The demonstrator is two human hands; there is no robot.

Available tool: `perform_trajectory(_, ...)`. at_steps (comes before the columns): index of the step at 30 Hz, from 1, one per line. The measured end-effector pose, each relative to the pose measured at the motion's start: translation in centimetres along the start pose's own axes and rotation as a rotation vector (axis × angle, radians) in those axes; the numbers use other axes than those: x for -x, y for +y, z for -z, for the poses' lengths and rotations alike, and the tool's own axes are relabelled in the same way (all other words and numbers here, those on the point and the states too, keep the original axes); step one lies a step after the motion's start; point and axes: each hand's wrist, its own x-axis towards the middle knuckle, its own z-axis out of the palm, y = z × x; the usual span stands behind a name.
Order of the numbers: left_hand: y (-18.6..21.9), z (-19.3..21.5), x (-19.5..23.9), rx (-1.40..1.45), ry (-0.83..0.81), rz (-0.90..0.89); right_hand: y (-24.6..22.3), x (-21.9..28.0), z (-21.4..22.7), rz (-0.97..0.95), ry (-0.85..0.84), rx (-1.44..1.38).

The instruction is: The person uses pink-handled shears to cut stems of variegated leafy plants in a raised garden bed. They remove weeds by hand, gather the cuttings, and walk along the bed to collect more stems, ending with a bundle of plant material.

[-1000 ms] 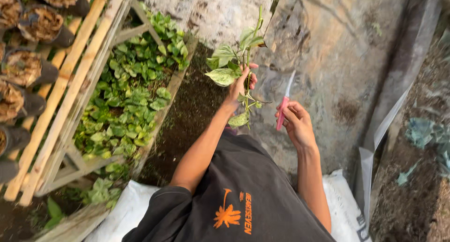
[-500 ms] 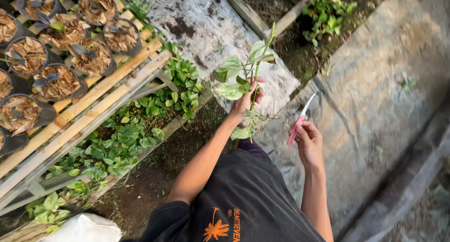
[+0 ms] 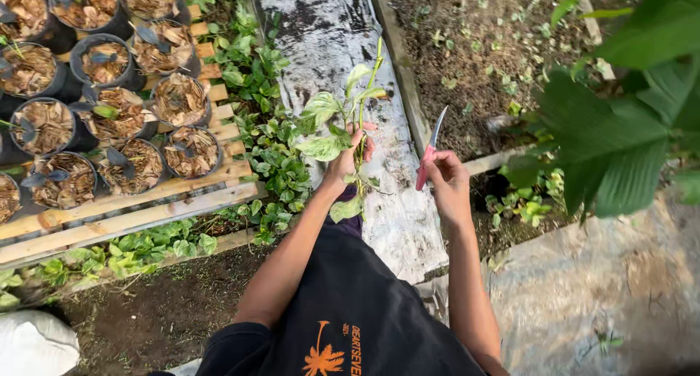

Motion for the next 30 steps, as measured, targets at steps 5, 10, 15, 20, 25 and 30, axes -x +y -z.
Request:
perform_trajectory(5,-3.2,3.2,-15.7,0.11,0.039,0.006,3.1,-14.4,-0.2,0.008,-0.074,-0.056)
perform_trajectory(10,-2.5,3.5,-33.5,0.091,0.064,0.065,3.4,-28.5,0.1,-0.014,-0.042,-0.059)
perform_trajectory(15,2.4,3.8,-44.4,-0.042,0.084,-0.072,1.0,-43.1,-0.2,-0.176,-0.021,-0.159)
perform_trajectory(20,5.9,7.3,-55.6,0.043,0.148,-0.004,0.4,-57.1,-1.4,-0.201,-0.035,-0.126)
perform_trajectory(25,7.4,13.7,-70.2,0.058,0.265,-0.089,2.6,-72.8,-3.7,-0.328,-0.126,-0.101)
perform_trajectory(30,12.6,17.9,-84.0,-0.054,0.42,-0.146,0.3,-91.6,-7.5,-0.23,-0.296,-0.102)
